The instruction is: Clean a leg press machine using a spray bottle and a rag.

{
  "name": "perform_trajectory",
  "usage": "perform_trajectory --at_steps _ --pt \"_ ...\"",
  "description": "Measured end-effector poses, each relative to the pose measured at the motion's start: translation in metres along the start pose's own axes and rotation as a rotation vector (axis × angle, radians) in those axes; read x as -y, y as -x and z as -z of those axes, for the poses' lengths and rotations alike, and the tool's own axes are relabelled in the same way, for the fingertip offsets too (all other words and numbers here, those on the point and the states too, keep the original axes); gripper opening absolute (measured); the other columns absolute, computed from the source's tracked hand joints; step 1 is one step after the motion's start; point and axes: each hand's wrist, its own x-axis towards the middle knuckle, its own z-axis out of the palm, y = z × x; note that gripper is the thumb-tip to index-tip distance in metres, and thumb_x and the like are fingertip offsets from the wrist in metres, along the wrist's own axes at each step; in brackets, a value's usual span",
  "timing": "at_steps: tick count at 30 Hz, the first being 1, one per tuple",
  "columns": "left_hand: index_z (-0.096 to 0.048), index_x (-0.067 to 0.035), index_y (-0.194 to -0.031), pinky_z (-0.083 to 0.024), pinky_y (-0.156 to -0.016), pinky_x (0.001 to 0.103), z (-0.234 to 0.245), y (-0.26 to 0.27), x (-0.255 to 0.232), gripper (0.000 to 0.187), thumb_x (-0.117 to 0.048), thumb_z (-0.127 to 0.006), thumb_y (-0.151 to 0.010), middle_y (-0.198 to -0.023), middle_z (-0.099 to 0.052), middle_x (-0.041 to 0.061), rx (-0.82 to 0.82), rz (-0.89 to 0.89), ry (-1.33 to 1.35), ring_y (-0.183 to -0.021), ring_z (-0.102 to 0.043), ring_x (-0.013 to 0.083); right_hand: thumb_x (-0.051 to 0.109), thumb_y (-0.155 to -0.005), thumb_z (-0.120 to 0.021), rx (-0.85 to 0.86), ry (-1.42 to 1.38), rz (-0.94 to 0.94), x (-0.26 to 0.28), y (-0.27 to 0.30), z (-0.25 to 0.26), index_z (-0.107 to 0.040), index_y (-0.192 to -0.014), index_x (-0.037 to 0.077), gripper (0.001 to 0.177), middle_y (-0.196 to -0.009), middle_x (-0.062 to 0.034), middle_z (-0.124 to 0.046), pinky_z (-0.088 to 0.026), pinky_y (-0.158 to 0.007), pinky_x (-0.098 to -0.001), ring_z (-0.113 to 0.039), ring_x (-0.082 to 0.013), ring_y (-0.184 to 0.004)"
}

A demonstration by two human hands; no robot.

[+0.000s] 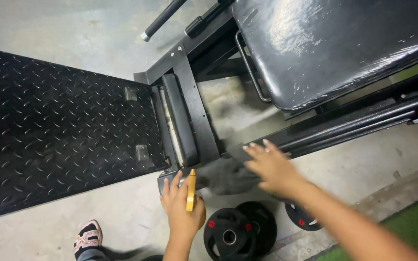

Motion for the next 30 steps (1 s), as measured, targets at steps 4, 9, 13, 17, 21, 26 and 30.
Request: perform_trajectory --at_steps 4,9,13,17,21,26,30 --pt "-0.064 -0.016 -0.128 -0.022 -0.113 0.059 -0.001 0.004 0.019 0.062 -0.013 -0.074 -0.067 -0.146 -0.051 0.013 -0.016 -0.014 0.014 -0.143 -0.030 0.0469 0.028 -0.076 -0.062 -0.146 0.359 -0.191 0.038 -0.044 -0.096 -0.061 -0.134 0.010 0.061 -0.144 -0.0367 -0.044 -0.015 -0.116 -0.0614 -0.035 -0.0497 -0.138" --pt "-0.064 -0.015 -0.127 -0.021 -0.111 0.060 0.010 0.006 0.042 0.060 -0.013 -0.076 -0.068 -0.147 -0.050 0.013 -0.021 0.013 -0.006 -0.144 -0.030 0.0468 0.036 -0.079 -0.070 -0.034 0.299 -0.366 0.073 -0.103 -0.138 -0.063 -0.128 0.007 0.057 -0.117 -0.0248 -0.061 -0.030 -0.113 -0.0570 -0.055 -0.0415 -0.116" --pt "-0.062 -0.014 -0.129 -0.024 -0.113 0.058 0.023 0.002 0.063 0.061 -0.014 -0.075 -0.070 -0.148 -0.049 0.014 -0.073 -0.051 0.009 -0.142 -0.030 0.0487 0.037 -0.073 -0.078 -0.057 0.164 -0.322 0.102 -0.138 -0.199 -0.065 -0.115 0.010 0.052 -0.106 -0.0175 -0.062 -0.039 -0.102 -0.0537 -0.057 -0.0375 -0.105" --pt "-0.063 -0.015 -0.126 -0.021 -0.111 0.060 0.030 -0.006 0.072 0.062 -0.012 -0.075 -0.065 -0.148 -0.049 0.014 -0.023 -0.006 -0.060 -0.143 -0.029 0.0479 0.035 -0.060 -0.085 -0.133 0.055 -0.253 0.135 -0.168 -0.205 -0.067 -0.111 0.012 0.058 -0.105 -0.0160 -0.060 -0.043 -0.089 -0.0490 -0.057 -0.0362 -0.101" --pt "-0.061 -0.014 -0.128 -0.022 -0.113 0.058 0.030 -0.007 0.076 0.062 -0.014 -0.075 -0.067 -0.148 -0.049 0.016 -0.039 -0.047 -0.044 -0.143 -0.029 0.0490 0.034 -0.060 -0.086 0.038 -0.046 -0.225 0.131 -0.174 -0.195 -0.066 -0.109 0.013 0.057 -0.109 -0.0176 -0.059 -0.045 -0.085 -0.0472 -0.056 -0.0371 -0.104" --pt "-0.062 -0.016 -0.129 -0.022 -0.112 0.058 0.019 -0.002 0.063 0.065 -0.013 -0.075 -0.065 -0.147 -0.049 0.013 -0.012 -0.025 -0.023 -0.142 -0.030 0.0481 0.022 -0.078 -0.072 -0.125 -0.031 -0.001 0.108 -0.134 -0.196 -0.066 -0.110 0.019 0.033 -0.113 -0.0164 -0.060 -0.046 -0.086 -0.0469 -0.058 -0.0355 -0.103" --pt "-0.062 -0.018 -0.129 -0.024 -0.111 0.058 0.007 0.004 0.051 0.065 -0.014 -0.075 -0.066 -0.148 -0.049 0.011 0.031 -0.006 -0.027 -0.141 -0.031 0.0469 0.018 -0.085 -0.063 -0.382 -0.070 0.203 0.065 -0.094 -0.174 -0.066 -0.107 0.016 0.022 -0.119 -0.0201 -0.061 -0.048 -0.088 -0.0487 -0.061 -0.0377 -0.104"
